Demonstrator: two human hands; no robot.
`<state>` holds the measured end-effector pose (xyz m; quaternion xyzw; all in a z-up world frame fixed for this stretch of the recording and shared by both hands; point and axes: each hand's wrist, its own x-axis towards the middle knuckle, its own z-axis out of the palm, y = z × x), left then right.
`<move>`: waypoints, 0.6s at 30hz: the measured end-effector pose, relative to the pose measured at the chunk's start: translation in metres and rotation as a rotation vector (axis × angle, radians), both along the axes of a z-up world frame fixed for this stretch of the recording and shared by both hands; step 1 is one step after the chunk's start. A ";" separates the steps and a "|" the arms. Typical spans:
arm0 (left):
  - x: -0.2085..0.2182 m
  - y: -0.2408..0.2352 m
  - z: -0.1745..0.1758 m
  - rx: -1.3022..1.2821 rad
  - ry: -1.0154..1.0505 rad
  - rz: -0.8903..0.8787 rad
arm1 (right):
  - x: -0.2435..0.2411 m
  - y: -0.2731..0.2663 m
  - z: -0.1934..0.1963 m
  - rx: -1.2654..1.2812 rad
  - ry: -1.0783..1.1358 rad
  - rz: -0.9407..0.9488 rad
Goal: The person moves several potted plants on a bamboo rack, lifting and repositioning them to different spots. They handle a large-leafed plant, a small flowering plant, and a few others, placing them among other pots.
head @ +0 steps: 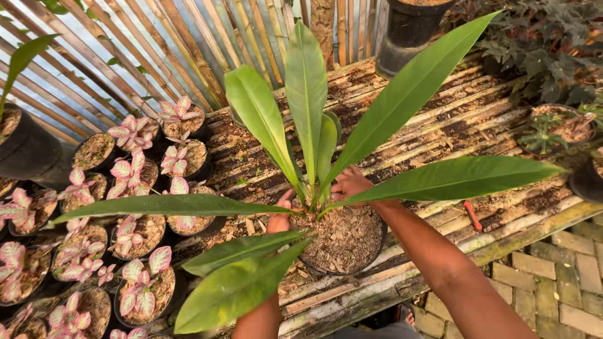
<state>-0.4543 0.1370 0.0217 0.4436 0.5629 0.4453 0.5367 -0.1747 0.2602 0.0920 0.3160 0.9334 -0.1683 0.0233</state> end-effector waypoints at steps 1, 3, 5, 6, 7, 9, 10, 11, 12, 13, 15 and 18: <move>0.001 0.004 0.000 0.039 0.050 -0.014 | -0.001 -0.005 0.007 0.009 0.087 0.014; 0.001 0.015 0.005 0.198 0.173 -0.012 | -0.006 -0.005 0.026 -0.003 0.104 -0.012; 0.010 0.010 0.006 0.394 0.321 0.013 | -0.009 -0.012 0.037 -0.090 -0.034 -0.094; 0.012 0.008 0.009 0.337 0.252 0.014 | -0.014 -0.013 0.042 -0.110 -0.058 -0.110; 0.015 0.005 0.013 0.280 0.183 0.014 | -0.019 -0.014 0.045 -0.130 -0.082 -0.125; 0.016 0.007 0.025 0.276 0.171 -0.006 | -0.030 -0.013 0.052 -0.112 -0.132 -0.128; 0.017 0.004 0.032 0.325 0.220 -0.016 | -0.034 -0.013 0.054 -0.076 -0.167 -0.105; 0.017 0.006 0.039 0.373 0.269 -0.026 | -0.038 -0.011 0.058 -0.041 -0.203 -0.082; 0.016 0.008 0.045 0.236 0.240 -0.056 | -0.042 -0.009 0.060 -0.046 -0.223 -0.084; 0.014 0.008 0.051 0.098 0.211 -0.088 | -0.046 -0.012 0.061 -0.050 -0.243 -0.086; 0.010 0.009 0.058 0.106 0.539 -0.176 | -0.050 -0.019 0.060 -0.049 -0.286 -0.090; 0.010 0.008 0.059 0.254 0.705 -0.164 | -0.037 -0.031 0.051 -0.020 -0.345 -0.111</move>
